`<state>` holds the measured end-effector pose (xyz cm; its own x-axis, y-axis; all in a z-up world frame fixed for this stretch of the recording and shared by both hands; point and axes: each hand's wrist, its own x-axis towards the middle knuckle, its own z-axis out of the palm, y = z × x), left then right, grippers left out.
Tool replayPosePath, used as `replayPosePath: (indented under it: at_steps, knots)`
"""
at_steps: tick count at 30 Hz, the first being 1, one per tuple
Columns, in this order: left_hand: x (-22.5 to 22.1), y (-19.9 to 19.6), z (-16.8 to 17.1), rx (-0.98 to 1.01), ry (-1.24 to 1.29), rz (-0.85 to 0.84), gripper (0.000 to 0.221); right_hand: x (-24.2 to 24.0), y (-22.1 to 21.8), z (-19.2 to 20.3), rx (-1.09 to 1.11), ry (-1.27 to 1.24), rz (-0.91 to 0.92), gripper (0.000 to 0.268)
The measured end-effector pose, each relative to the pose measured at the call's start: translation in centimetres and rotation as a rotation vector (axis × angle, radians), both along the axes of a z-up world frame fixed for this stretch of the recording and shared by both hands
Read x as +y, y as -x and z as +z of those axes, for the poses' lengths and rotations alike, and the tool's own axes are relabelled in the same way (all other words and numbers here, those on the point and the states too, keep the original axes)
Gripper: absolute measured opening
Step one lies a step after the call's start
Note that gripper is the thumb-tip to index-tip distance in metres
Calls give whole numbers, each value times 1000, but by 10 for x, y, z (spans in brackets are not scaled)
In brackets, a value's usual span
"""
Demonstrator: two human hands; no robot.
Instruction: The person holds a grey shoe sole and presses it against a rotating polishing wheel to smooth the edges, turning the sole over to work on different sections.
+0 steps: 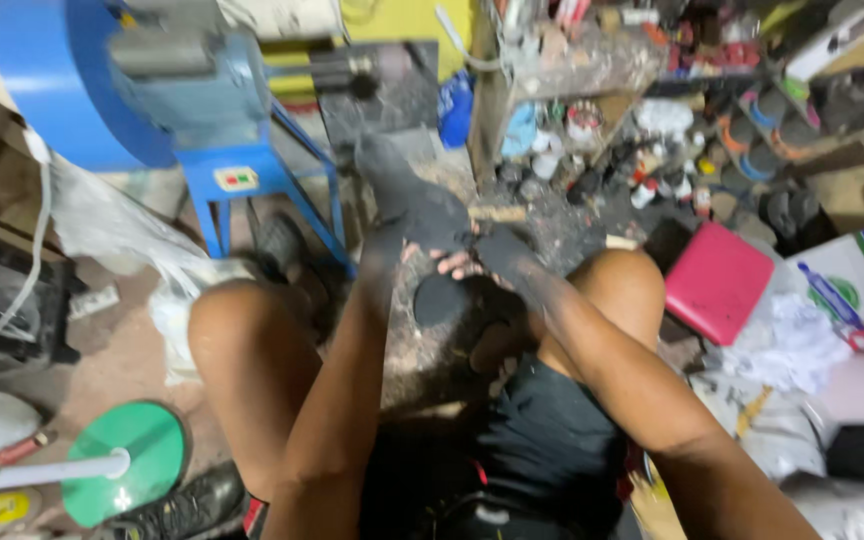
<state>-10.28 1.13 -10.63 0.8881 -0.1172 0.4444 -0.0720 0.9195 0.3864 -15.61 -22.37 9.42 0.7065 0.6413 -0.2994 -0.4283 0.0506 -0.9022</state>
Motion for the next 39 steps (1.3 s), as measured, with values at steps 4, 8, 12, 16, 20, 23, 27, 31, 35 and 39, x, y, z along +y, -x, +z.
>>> replayPosePath:
  at_steps: [4, 8, 12, 16, 20, 23, 27, 31, 35, 39]
  knots:
    - [25, 5, 12, 259, -404, 363, 29, 23, 8, 13, 64, 121, -13, 33]
    - [26, 12, 50, 246, -521, 518, 34, 45, -1, 18, 130, 175, -119, 30]
    - [35, 6, 78, 571, -541, 350, 35, 56, -23, 9, 186, 170, -130, 27]
    - [43, 8, 76, 637, -329, 251, 29, 61, -57, -8, 239, 227, -115, 24]
    - [29, -5, 79, 699, -178, 182, 27, 67, -83, -25, 210, 276, -139, 18]
    - [27, -31, 60, 629, -112, 153, 25, 70, -108, -39, 235, 278, -192, 13]
    - [34, -104, 32, 348, -171, 235, 24, 83, -157, -48, 157, 473, -216, 21]
    - [39, -151, 23, 511, -245, 358, 27, 92, -187, -47, 224, 165, -269, 18]
    - [45, -182, 16, 570, -313, 463, 31, 97, -210, -65, 211, 75, -286, 24]
    - [63, -180, 21, 569, -452, 552, 35, 111, -231, -85, 281, -136, -374, 36]
